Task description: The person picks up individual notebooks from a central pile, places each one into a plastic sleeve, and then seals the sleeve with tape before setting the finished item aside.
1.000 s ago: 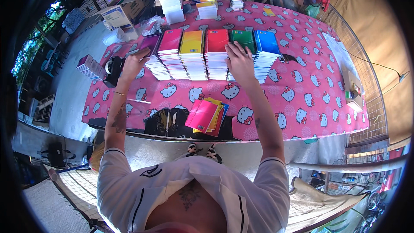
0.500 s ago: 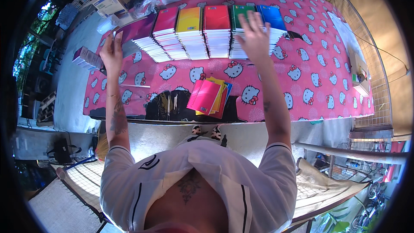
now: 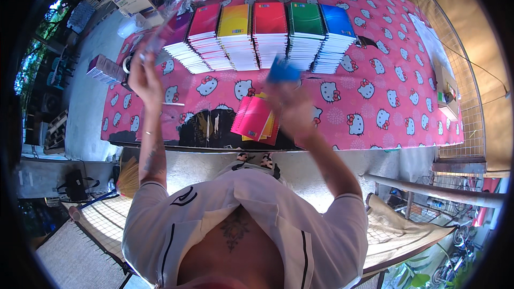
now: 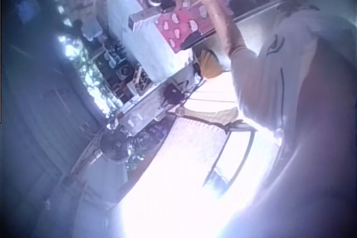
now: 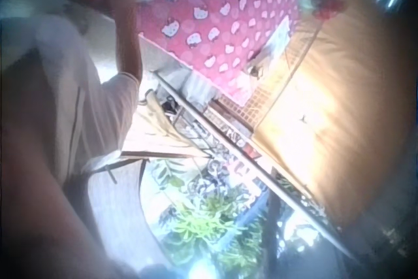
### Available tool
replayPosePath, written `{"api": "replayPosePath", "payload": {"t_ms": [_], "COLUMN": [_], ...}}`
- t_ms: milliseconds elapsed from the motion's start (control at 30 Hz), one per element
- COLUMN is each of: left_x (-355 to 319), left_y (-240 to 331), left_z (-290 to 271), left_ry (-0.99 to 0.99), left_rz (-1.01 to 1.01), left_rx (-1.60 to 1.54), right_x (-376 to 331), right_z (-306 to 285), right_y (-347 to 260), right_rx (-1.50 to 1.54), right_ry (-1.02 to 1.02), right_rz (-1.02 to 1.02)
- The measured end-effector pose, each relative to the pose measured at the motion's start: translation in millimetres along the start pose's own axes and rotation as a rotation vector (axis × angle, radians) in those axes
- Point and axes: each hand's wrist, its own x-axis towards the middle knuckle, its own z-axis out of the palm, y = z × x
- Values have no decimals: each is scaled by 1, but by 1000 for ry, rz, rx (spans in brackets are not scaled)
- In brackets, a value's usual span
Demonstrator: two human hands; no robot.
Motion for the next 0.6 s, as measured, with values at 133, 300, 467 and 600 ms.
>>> {"api": "replayPosePath", "payload": {"t_ms": [133, 300, 467, 600], "left_x": [-129, -213, -234, -228], "left_y": [17, 33, -38, -5], "left_z": [16, 18, 48, 53], "left_ry": [-522, -841, -1004, -854], "left_rz": [304, 183, -1034, -1146], "left_rx": [0, -38, -313, -566], "right_x": [-94, -110, -81, -76], "right_z": [72, 69, 72, 116], "right_y": [-45, -3, -26, -46], "right_rx": [363, 764, 1283, 1228], "right_ry": [-227, 4, -91, -6], "right_rz": [193, 1271, 1588, 1404]}}
